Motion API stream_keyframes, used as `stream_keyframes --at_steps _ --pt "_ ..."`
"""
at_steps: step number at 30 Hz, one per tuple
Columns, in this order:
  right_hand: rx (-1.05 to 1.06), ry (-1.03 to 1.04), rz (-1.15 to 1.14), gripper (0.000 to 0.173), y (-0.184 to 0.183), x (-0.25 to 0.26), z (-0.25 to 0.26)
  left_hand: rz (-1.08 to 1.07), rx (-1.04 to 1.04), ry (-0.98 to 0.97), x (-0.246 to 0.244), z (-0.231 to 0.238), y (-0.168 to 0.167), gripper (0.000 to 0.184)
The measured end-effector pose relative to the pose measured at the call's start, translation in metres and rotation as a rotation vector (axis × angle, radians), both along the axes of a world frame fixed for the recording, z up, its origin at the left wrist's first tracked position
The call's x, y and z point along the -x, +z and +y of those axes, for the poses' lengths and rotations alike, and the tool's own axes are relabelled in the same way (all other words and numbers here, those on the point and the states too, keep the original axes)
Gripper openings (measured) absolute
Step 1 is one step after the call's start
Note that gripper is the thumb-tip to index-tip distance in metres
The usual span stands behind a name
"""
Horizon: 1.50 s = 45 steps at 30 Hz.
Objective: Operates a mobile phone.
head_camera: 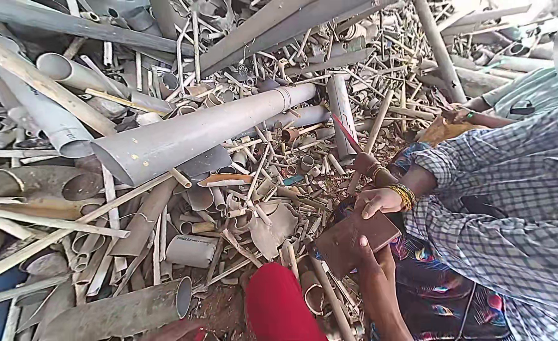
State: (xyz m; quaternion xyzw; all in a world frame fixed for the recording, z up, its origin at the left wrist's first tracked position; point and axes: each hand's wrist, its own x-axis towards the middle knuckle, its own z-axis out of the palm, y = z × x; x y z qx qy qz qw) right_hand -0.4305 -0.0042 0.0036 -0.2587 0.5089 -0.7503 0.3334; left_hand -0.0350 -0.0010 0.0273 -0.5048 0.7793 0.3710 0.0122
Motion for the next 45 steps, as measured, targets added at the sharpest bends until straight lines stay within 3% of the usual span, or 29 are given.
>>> stream_keyframes --at_steps 3,6,9,13,15,17,23,27,32,39,42,43,45 --pt "0.042 -0.137 -0.041 0.05 0.018 -0.039 -0.009 0.203 0.103 0.031 0.011 0.01 0.021 0.036" --pt "0.067 0.017 -0.075 0.042 0.038 -0.074 0.002 0.53 0.103 0.148 0.014 0.022 0.024 0.035" --pt "0.085 0.429 -0.076 0.04 0.055 -0.115 0.01 0.904 -0.003 0.369 0.028 0.029 0.032 0.04" --pt "-0.087 1.156 -0.115 0.037 0.085 -0.179 -0.016 1.384 -0.252 0.807 0.041 0.042 0.043 0.057" --pt "-0.143 1.347 -0.004 0.045 0.092 -0.217 -0.029 1.645 -0.319 0.943 0.037 0.045 0.041 0.066" --pt "-0.162 1.424 0.198 0.059 0.092 -0.249 -0.035 1.834 -0.341 0.959 0.023 0.046 0.033 0.073" --pt "-0.121 1.465 0.816 0.118 0.088 -0.295 -0.055 1.711 -0.109 1.121 -0.008 0.042 0.026 0.074" --pt "-0.154 1.57 0.727 0.124 0.086 -0.312 -0.062 1.664 -0.083 1.233 -0.018 0.044 0.019 0.066" --pt "-0.263 1.615 0.574 0.128 0.074 -0.316 -0.059 1.372 -0.094 1.333 -0.016 0.048 0.021 0.058" --pt "-0.268 1.708 0.24 0.102 0.08 -0.296 -0.077 1.544 -0.218 1.378 -0.027 0.048 0.033 0.068" --pt "-0.198 1.574 0.026 0.064 0.086 -0.281 -0.085 1.616 -0.202 1.233 -0.04 0.056 0.042 0.072" --pt "-0.165 1.541 0.037 0.051 0.088 -0.276 -0.091 1.629 -0.184 1.185 -0.044 0.06 0.046 0.073" --pt "-0.094 1.47 0.277 0.025 0.088 -0.267 -0.106 1.637 -0.15 1.063 -0.053 0.068 0.051 0.072"
